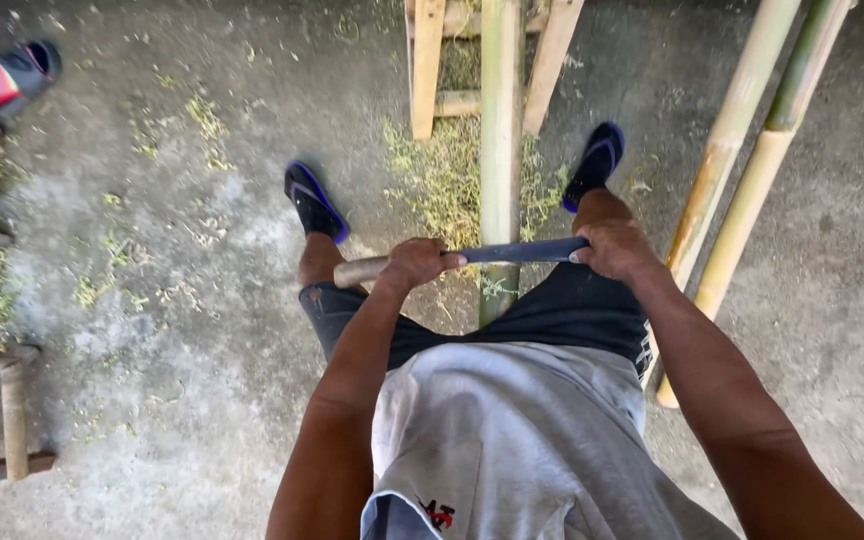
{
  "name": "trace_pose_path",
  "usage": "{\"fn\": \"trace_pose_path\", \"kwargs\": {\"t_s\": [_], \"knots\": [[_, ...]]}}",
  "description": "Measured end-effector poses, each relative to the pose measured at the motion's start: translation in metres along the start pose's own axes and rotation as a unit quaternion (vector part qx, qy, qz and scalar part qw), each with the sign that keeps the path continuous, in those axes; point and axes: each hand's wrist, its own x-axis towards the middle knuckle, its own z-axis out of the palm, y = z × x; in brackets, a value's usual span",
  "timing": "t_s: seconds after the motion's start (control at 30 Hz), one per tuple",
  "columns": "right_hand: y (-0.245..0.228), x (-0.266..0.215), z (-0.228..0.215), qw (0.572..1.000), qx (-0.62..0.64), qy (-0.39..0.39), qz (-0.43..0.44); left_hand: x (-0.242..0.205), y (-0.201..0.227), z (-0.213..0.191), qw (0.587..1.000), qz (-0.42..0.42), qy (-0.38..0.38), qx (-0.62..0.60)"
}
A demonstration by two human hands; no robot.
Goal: Using a machete as a drawknife to shave and smooth a bamboo pole.
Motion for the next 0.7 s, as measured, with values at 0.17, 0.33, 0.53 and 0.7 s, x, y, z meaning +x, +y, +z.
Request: {"fn": "trace_pose_path", "kwargs": {"t_s": [0.17, 0.33, 0.53, 0.7], "knots": [[-0.011, -0.005, -0.006, 0.999, -0.019, -0.015, 0.022, -0.067, 0.012, -0.037, 0.996, -0.077, -0.029, 0.014], [-0.001, 0.003, 0.016, 0.999, -0.034, 0.016, 0.013, -0.067, 0.002, -0.028, 0.996, -0.072, -0.026, 0.037], [0.009, 0.010, 0.032, 0.992, -0.027, 0.120, -0.024, -0.093, 0.024, -0.056, 0.996, -0.081, -0.006, 0.048], [0.000, 0.008, -0.001, 0.986, -0.022, 0.165, -0.024, -0.092, 0.029, -0.088, 0.991, -0.083, 0.009, 0.108]]}}
